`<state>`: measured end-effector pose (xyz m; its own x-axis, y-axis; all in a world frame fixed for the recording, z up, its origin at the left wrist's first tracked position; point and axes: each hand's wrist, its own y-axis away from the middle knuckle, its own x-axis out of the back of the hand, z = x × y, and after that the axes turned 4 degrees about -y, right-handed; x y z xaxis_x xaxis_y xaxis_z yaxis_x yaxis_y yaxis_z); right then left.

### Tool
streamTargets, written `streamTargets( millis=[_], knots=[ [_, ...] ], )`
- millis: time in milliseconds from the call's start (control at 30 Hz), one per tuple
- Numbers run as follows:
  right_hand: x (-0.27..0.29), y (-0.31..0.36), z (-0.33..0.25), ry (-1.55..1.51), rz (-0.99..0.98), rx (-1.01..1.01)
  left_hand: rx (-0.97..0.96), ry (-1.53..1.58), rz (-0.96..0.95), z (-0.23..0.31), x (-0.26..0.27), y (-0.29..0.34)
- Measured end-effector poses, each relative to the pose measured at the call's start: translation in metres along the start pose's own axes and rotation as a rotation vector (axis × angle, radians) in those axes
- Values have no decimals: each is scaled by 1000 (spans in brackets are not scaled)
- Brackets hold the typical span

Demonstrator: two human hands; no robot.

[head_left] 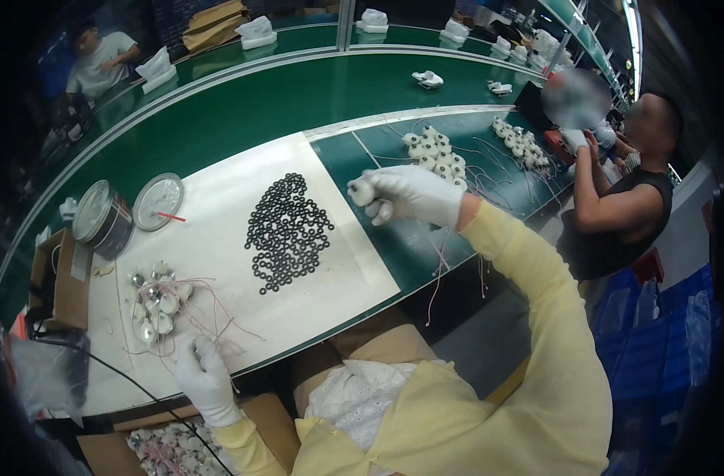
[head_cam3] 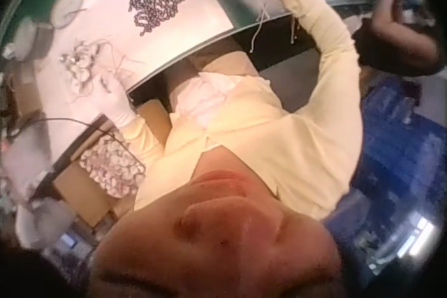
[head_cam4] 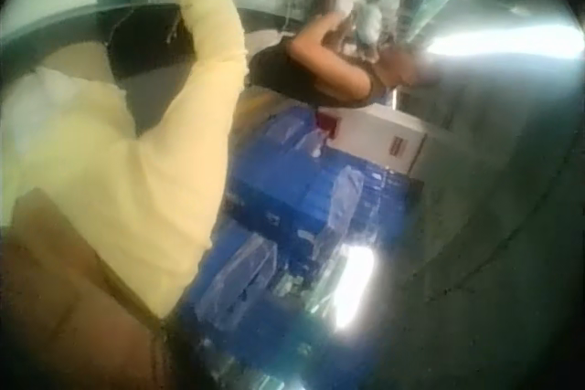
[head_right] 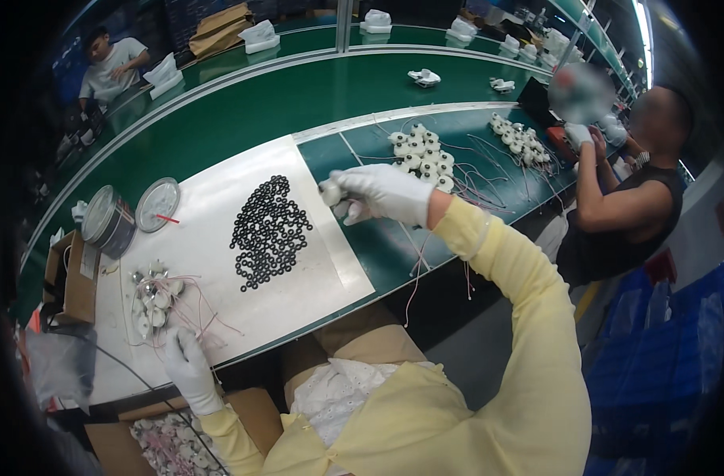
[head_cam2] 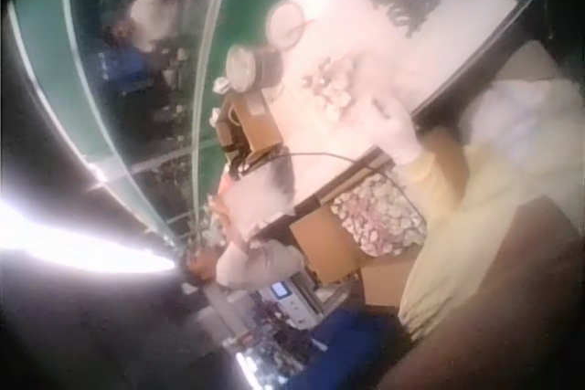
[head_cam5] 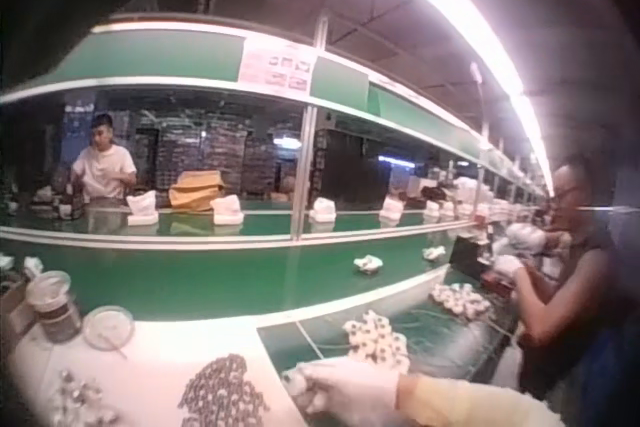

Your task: The person assembles small white electronic components by hand at a factory workstation. They pick up white plastic housings and metal washers, insert the washers into the housings, and place the finished units on the green conveyor belt. The process is repetitive and involves handling small parts with gloved hands.

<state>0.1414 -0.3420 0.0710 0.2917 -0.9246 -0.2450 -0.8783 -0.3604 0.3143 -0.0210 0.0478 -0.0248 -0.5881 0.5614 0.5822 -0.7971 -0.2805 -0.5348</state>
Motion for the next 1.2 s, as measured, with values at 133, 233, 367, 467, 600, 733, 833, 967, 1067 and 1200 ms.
streamTargets(
  millis=[133, 233, 367, 467, 600, 733, 833, 967, 1067, 1200],
  knots=[
    [8, 15, 1, -483, -265, -161, 22, 15, 3, -1, 0, 2],
    [-8, 41, -6, -451, -208, -220, 37, -14, -18, 1, 1, 1],
    [-5, 43, 8, -221, -246, -93, -1, -33, 16, -1, -2, 1],
    [-2, 49, 19, -225, -161, 3, -13, -26, 46, -9, -3, 3],
    [5, 75, 37, -215, -10, 111, 112, 35, -11, -6, 0, 6],
    [17, 107, 56, -199, 121, 215, 34, -40, -23, -9, -1, 6],
    [25, 125, 50, -296, 204, 292, 119, -40, -35, -7, 0, 7],
    [50, 129, 38, -237, 182, 384, 102, 11, -64, -4, -1, 5],
    [65, 129, 27, -397, 186, 396, 100, 10, -25, -6, -1, 7],
    [84, 124, -21, -268, 487, 506, 105, -37, -41, -8, 1, 8]
  ],
)
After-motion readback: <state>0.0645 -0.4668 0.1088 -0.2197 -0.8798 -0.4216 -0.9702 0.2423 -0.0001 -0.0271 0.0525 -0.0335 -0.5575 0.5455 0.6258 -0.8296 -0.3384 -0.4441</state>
